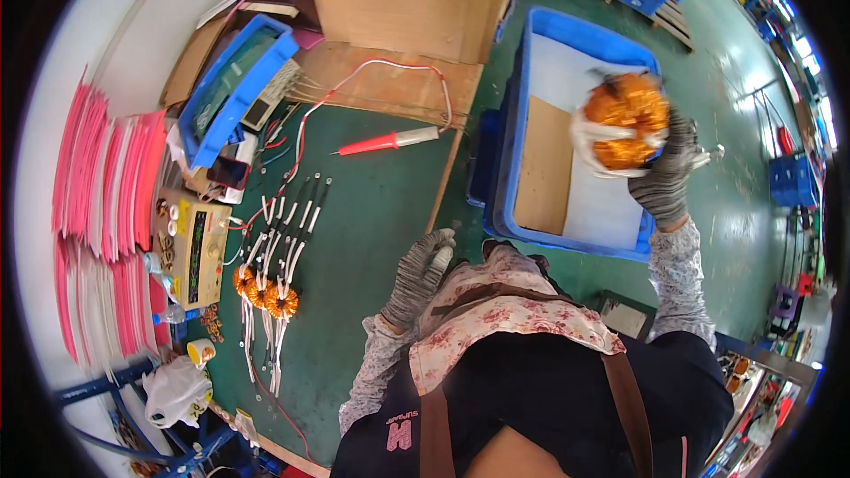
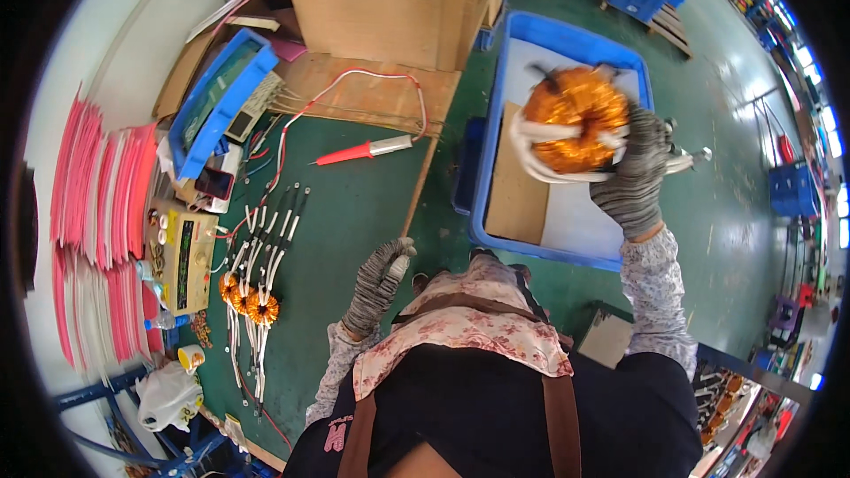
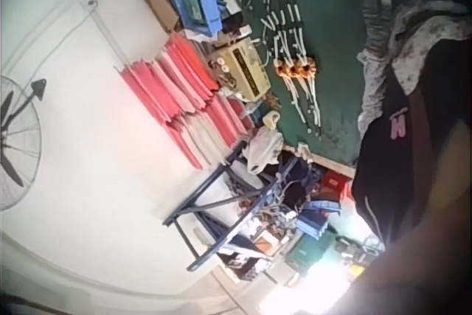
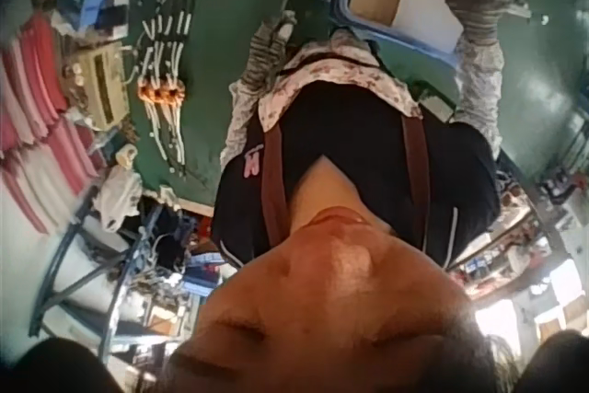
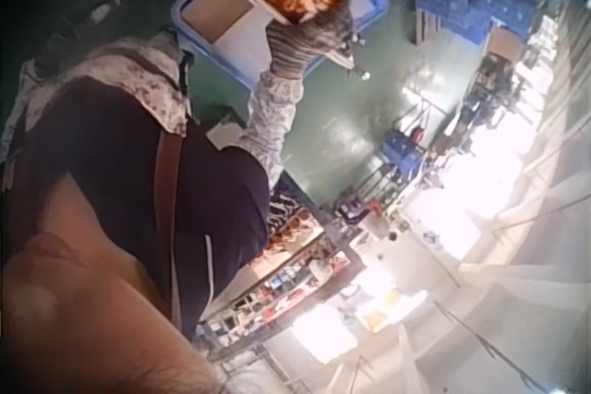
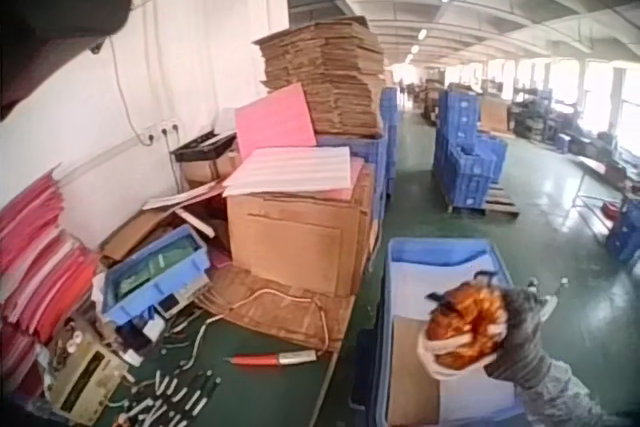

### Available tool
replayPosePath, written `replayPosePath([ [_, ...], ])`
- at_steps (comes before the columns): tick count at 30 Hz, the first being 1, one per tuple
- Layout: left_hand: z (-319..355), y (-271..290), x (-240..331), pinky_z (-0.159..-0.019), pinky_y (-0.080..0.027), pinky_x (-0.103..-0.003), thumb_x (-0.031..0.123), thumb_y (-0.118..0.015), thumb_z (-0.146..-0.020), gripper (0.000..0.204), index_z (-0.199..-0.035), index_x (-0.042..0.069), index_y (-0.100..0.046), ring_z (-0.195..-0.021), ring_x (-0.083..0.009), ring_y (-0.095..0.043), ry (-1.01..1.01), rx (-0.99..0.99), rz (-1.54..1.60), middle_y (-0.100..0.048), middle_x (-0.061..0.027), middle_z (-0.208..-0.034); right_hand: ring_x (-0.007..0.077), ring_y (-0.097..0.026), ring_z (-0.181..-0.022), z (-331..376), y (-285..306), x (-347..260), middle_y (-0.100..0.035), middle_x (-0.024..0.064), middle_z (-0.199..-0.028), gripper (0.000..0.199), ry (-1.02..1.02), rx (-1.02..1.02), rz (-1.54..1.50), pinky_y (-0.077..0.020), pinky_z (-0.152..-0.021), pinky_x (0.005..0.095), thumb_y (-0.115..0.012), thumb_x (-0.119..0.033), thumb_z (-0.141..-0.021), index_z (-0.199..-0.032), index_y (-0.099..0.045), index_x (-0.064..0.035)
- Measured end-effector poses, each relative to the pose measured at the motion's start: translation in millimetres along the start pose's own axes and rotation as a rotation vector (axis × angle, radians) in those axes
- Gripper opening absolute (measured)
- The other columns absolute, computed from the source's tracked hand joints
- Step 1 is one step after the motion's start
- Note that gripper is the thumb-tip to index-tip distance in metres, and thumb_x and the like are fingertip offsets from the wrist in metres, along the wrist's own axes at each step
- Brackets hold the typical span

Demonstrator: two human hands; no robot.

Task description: The person uses red and black multimeter probes to test several copper-wound electrical components on a green workbench. After testing, the person places the components into a blue plastic bin lined with cardboard and foam.

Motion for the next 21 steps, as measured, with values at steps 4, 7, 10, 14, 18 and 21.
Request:
replayPosePath([
  [4, -11.6, -10.2, -14.3, -0.081, -0.045, -0.033, 0.008, -0.053, -0.085, 0.021, -0.105, 0.002, -0.056, -0.091, -0.0226, -0.058, -0.064, -0.016, -0.394, -0.06, -0.0116, -0.096, 0.0354, -0.05, -0.091, 87.9, -74.7, 51.7, -0.055, 0.0182, -0.097, 0.057, -0.018, -0.465, -0.09, -0.0381, -0.081, 0.0423, -0.06, -0.009, -0.056, -0.112, -0.052, -0.0012],
  [7, -24.2, -19.5, -5.2, -0.08, -0.046, -0.033, 0.008, -0.054, -0.085, 0.019, -0.103, 0.003, -0.058, -0.09, -0.0252, -0.059, -0.105, 0.001, -0.476, -0.06, -0.0134, -0.096, 0.0332, -0.049, -0.103, 148.3, -137.0, 58.6, -0.053, 0.0153, -0.106, 0.069, -0.081, -0.933, -0.085, -0.0326, -0.093, 0.0435, -0.067, -0.011, -0.053, -0.119, -0.047, -0.0066],
  [10, -30.4, -25.0, 7.0, -0.08, -0.046, -0.033, 0.009, -0.055, -0.084, 0.019, -0.102, 0.003, -0.058, -0.089, -0.0257, -0.059, -0.104, -0.01, -0.475, -0.06, -0.0134, -0.095, 0.0329, -0.046, -0.108, 199.9, -185.5, 54.9, -0.051, 0.0167, -0.111, 0.078, -0.017, -1.08, -0.143, -0.0281, -0.098, 0.0443, -0.069, -0.012, -0.051, -0.124, -0.041, -0.0088],
  [14, -16.7, -21.5, -0.2, -0.079, -0.046, -0.034, 0.01, -0.056, -0.084, 0.02, -0.102, 0.003, -0.059, -0.089, -0.0261, -0.059, -0.095, 0.009, -0.547, -0.06, -0.013, -0.096, 0.035, -0.036, -0.117, 230.7, -207.2, 39.5, -0.042, 0.0179, -0.122, 0.097, -0.088, -1.211, -0.157, -0.0224, -0.103, 0.0444, -0.075, -0.023, -0.047, -0.131, -0.028, -0.0097],
  [18, 17.1, 4.7, -26.9, -0.081, -0.045, -0.035, 0.013, -0.056, -0.083, 0.021, -0.103, 0.004, -0.059, -0.09, -0.0278, -0.057, 0.026, 0.066, -0.58, -0.06, -0.0132, -0.097, 0.0383, -0.025, -0.127, 236.5, -213.0, 35.1, -0.029, 0.0199, -0.135, 0.112, -0.168, -1.434, -0.216, -0.0175, -0.106, 0.0427, -0.078, -0.041, -0.05, -0.138, -0.016, -0.01],
  [21, 61.5, 70.3, -51.6, -0.083, -0.044, -0.038, 0.019, -0.059, -0.081, 0.026, -0.104, 0.006, -0.058, -0.091, -0.0305, -0.055, 0.135, 0.201, -0.594, -0.059, -0.0135, -0.098, 0.0328, -0.034, -0.122, 208.7, -199.9, 9.2, -0.039, 0.0177, -0.13, 0.101, -0.105, -1.246, -0.184, -0.0236, -0.104, 0.0403, -0.078, -0.039, -0.05, -0.132, -0.03, -0.0071],
])
Point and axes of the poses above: each hand's wrist, its own z-axis away from the middle knuckle, its own y-axis out of the back of the hand, x = y × z, the point moved 6 cm from there along -z, towards the middle knuckle
